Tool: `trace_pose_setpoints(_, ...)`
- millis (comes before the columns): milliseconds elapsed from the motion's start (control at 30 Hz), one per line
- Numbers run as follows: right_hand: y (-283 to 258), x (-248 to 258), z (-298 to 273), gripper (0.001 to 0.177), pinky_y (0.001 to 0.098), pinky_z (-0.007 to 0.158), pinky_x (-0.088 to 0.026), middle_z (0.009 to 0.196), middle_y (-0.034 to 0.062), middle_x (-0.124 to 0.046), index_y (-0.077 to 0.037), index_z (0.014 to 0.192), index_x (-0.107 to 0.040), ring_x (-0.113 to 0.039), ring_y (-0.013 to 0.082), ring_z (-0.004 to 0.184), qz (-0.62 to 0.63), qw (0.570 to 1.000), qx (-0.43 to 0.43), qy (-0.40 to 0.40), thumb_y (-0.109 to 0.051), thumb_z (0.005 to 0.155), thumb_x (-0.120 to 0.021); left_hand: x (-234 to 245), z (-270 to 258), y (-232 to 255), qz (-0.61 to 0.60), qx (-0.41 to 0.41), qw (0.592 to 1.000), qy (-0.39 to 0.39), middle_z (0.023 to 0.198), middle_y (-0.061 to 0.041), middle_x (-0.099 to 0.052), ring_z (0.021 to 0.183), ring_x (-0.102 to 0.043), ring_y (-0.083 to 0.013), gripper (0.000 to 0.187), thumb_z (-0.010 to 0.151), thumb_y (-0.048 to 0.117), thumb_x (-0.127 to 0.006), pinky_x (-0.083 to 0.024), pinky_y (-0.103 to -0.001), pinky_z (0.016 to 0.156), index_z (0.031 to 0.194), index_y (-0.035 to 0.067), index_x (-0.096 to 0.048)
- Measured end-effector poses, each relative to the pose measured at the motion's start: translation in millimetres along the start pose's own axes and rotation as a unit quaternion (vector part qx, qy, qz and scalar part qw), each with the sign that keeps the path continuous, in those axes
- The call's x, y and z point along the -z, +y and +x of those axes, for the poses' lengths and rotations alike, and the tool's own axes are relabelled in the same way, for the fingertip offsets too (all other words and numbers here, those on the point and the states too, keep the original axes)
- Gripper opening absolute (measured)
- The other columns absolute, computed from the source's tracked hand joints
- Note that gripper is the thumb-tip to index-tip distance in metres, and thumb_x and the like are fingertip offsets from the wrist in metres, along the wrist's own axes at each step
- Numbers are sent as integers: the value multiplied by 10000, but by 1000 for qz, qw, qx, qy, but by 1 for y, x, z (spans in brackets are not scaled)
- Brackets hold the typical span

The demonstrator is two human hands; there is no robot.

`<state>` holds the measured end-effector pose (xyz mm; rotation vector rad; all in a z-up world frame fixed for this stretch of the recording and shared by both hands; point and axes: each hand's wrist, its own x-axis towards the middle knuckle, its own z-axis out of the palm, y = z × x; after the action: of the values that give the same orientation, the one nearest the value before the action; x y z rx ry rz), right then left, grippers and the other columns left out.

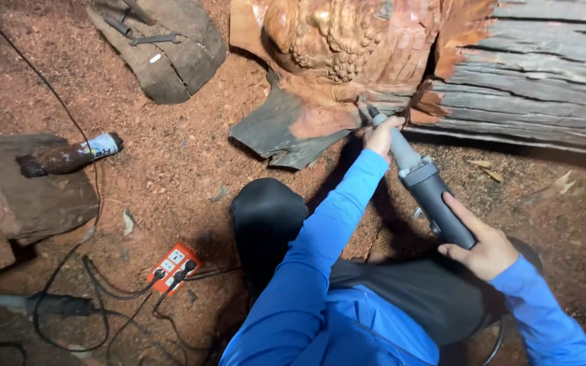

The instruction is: Carving details into a large wooden log using a power rotary tool

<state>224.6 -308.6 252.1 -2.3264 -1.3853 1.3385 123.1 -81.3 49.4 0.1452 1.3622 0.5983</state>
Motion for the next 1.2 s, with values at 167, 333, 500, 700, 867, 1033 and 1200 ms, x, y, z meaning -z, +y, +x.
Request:
trace_pose_setpoints(167,-2,-32,5,1064,258,1090,-406,1601,-40,-469,-425,1592,-322,-528,154,1372,6,1000,-9,-21,-203,693,-845,28,16,-4,-7,-16,1000,14,784,-100,-692,606,-558,-212,366,553,202,-810,-400,-390,502,836,1,-695)
trace_pose_setpoints(333,-25,-33,9,1057,250,1163,-311,1627,-2,-420,-391,1593,-323,-405,151,1471,33,999,4,-12,-167,695,-833,33,14,12,30,-24,999,-10,834,-136,-706,663,-577,-255,414,577,237,-779,-404,-417,561,870,-49,-719)
trace_pose_setpoints(500,-45,-29,9,1057,265,1049,-452,1553,-56,-532,-492,1592,-279,-625,213,1283,-3,998,-42,-42,-221,715,-802,37,24,13,-23,-19,999,14,683,-80,-546,539,-480,-211,333,506,182,-780,-362,-406,451,751,48,-598)
trace_pose_setpoints(700,-85,-35,5,1026,573,810,-590,1428,256,-587,-456,1571,-421,-640,485,1165,158,979,-128,-35,-87,731,-880,45,31,5,-82,7,990,-115,1019,-295,-682,940,-727,-393,498,746,54,-827,-585,-657,771,1106,-177,-573)
trace_pose_setpoints(867,-122,-73,-15,1028,491,368,-569,998,366,-625,-328,1575,-432,-676,465,596,453,881,-134,16,167,733,-750,47,34,30,2,42,987,-153,872,-284,-689,759,-728,-357,439,760,92,-842,-626,-578,661,1030,-123,-570)
trace_pose_setpoints(1033,-161,-83,-16,983,477,321,-531,941,395,-597,-274,1580,-426,-656,460,574,507,848,-147,36,191,760,-708,63,62,29,45,21,991,-123,584,-187,-624,478,-663,-276,238,697,57,-839,-606,-523,436,694,-66,-635)
trace_pose_setpoints(1200,-178,-91,-14,986,493,354,-556,947,397,-608,-288,1576,-437,-673,483,620,466,863,-189,37,179,761,-737,73,71,28,47,50,986,-149,554,-222,-604,479,-665,-303,249,692,74,-839,-616,-544,446,691,-75,-639)
